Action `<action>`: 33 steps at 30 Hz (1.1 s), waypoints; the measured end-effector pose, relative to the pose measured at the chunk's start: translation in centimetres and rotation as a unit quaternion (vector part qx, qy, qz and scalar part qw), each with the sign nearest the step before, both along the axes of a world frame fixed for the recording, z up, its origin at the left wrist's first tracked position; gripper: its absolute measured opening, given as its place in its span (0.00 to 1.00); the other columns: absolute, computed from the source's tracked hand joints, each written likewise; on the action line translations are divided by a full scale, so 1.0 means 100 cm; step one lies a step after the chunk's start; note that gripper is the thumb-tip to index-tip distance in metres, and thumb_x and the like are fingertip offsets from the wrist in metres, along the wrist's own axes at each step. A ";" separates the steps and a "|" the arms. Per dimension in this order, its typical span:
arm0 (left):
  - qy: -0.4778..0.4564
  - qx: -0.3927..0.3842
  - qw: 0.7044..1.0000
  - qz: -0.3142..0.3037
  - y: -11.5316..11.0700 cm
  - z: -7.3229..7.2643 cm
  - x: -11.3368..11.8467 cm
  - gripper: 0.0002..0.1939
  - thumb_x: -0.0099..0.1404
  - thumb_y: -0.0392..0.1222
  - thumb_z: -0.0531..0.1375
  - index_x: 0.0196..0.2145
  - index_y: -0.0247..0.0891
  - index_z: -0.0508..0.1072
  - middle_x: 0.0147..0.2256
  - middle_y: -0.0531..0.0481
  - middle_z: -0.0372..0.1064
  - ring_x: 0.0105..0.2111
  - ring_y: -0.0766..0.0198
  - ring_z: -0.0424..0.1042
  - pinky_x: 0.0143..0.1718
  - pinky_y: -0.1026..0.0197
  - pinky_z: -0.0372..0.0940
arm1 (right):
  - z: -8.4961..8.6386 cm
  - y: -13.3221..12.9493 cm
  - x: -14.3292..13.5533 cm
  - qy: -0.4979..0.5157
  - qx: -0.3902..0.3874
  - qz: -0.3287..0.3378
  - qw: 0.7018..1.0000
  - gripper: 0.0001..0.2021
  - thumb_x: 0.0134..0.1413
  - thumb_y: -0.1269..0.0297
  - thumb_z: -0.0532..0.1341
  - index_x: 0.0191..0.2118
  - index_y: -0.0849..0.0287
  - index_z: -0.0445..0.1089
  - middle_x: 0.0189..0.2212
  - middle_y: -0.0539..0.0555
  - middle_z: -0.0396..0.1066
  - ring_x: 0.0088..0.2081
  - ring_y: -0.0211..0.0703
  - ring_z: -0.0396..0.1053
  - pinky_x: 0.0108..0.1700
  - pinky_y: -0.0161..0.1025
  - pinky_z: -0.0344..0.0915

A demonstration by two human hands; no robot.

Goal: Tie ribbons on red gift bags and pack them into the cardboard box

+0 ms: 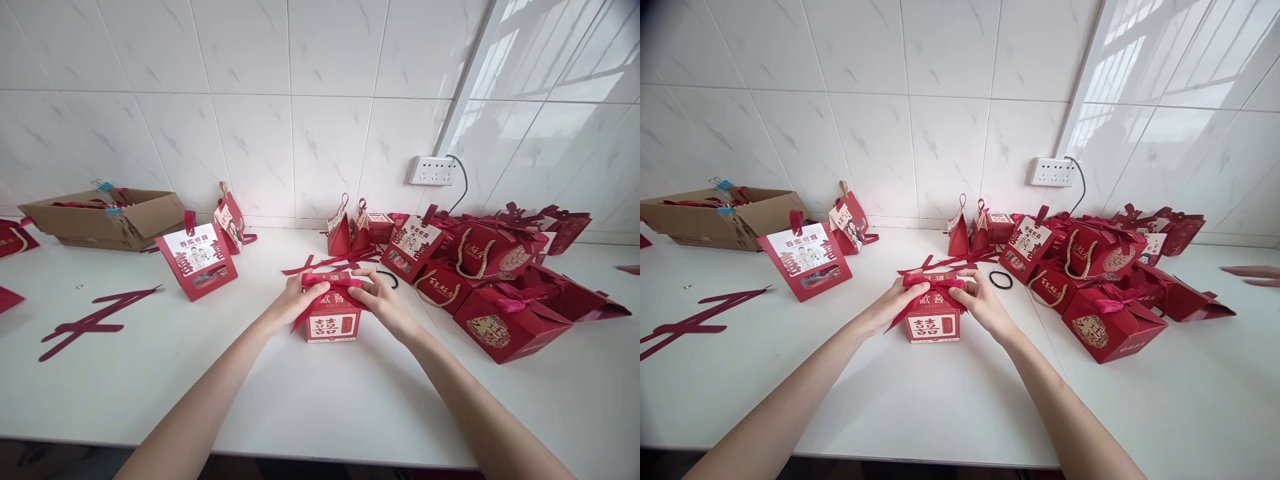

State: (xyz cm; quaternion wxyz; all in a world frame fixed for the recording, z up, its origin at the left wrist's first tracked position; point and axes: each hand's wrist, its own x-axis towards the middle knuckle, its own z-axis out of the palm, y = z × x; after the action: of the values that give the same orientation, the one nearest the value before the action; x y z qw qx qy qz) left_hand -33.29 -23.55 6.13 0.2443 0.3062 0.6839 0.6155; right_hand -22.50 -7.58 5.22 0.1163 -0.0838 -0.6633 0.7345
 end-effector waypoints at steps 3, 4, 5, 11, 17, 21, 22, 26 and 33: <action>-0.072 0.005 0.996 -0.045 0.001 -0.003 0.002 0.24 0.55 0.50 0.64 0.46 0.39 0.64 0.43 0.44 0.72 0.43 0.53 0.73 0.43 0.52 0.67 | -0.002 0.000 -0.001 0.011 0.037 -0.005 0.999 0.25 0.44 0.51 0.66 0.44 0.54 0.58 0.33 0.51 0.70 0.37 0.45 0.71 0.41 0.44 0.68; -0.078 0.006 0.997 -0.028 0.001 -0.004 0.001 0.25 0.53 0.47 0.66 0.46 0.39 0.63 0.43 0.44 0.71 0.43 0.53 0.73 0.44 0.52 0.67 | -0.004 -0.001 -0.002 0.016 0.056 -0.012 0.998 0.24 0.45 0.50 0.65 0.45 0.54 0.58 0.33 0.51 0.70 0.37 0.45 0.71 0.40 0.44 0.68; -0.076 0.006 0.997 -0.010 0.001 -0.005 0.001 0.25 0.52 0.46 0.66 0.45 0.39 0.62 0.42 0.45 0.71 0.42 0.54 0.73 0.44 0.52 0.67 | -0.005 -0.001 -0.002 0.020 0.077 -0.021 0.997 0.24 0.45 0.50 0.65 0.45 0.54 0.58 0.33 0.51 0.69 0.37 0.45 0.70 0.39 0.44 0.68; 0.064 0.009 0.995 0.078 0.001 -0.007 -0.002 0.27 0.51 0.44 0.67 0.43 0.42 0.57 0.48 0.46 0.64 0.43 0.57 0.71 0.43 0.54 0.68 | -0.003 0.000 -0.002 0.008 0.186 -0.059 0.981 0.21 0.46 0.50 0.63 0.42 0.55 0.59 0.28 0.48 0.67 0.32 0.42 0.68 0.33 0.39 0.64; -0.064 -0.016 0.997 -0.031 0.000 0.001 0.002 0.24 0.57 0.47 0.63 0.48 0.40 0.61 0.44 0.44 0.70 0.43 0.54 0.72 0.45 0.51 0.67 | 0.004 0.001 0.001 -0.010 0.161 -0.043 0.986 0.23 0.43 0.50 0.64 0.43 0.55 0.58 0.28 0.47 0.67 0.32 0.40 0.68 0.34 0.39 0.65; -0.065 0.011 0.996 -0.056 0.000 -0.001 0.000 0.23 0.55 0.47 0.64 0.46 0.38 0.64 0.43 0.44 0.71 0.42 0.53 0.73 0.43 0.50 0.67 | 0.001 0.002 0.000 0.036 0.143 -0.026 0.989 0.24 0.44 0.52 0.65 0.44 0.54 0.57 0.28 0.48 0.67 0.33 0.42 0.69 0.36 0.42 0.68; -0.043 0.016 0.998 -0.032 0.000 -0.004 -0.001 0.23 0.54 0.47 0.64 0.45 0.38 0.63 0.43 0.44 0.70 0.42 0.53 0.72 0.43 0.50 0.67 | -0.001 0.001 0.000 0.050 0.147 -0.025 0.987 0.23 0.45 0.53 0.64 0.44 0.53 0.57 0.28 0.48 0.66 0.32 0.42 0.69 0.36 0.42 0.68; 0.194 0.039 0.979 0.051 0.000 -0.019 -0.008 0.27 0.51 0.42 0.65 0.44 0.39 0.57 0.47 0.44 0.63 0.48 0.53 0.67 0.49 0.49 0.64 | -0.015 -0.003 -0.004 0.089 0.242 -0.064 0.964 0.18 0.48 0.61 0.61 0.45 0.52 0.58 0.31 0.48 0.64 0.34 0.41 0.68 0.42 0.44 0.68; 0.364 0.061 0.929 0.033 0.003 -0.035 -0.021 0.30 0.52 0.38 0.64 0.49 0.43 0.53 0.55 0.41 0.51 0.60 0.53 0.53 0.58 0.49 0.55 | -0.029 -0.005 -0.011 -0.003 0.280 -0.109 0.954 0.16 0.48 0.60 0.60 0.40 0.54 0.55 0.30 0.48 0.67 0.31 0.42 0.70 0.37 0.43 0.67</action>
State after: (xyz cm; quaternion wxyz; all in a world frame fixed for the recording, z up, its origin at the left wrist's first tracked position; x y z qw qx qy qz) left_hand -35.43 -23.29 2.61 -0.0611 0.5004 0.6971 0.5099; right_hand -23.63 -8.07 2.35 0.2125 -0.1219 -0.8296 0.5017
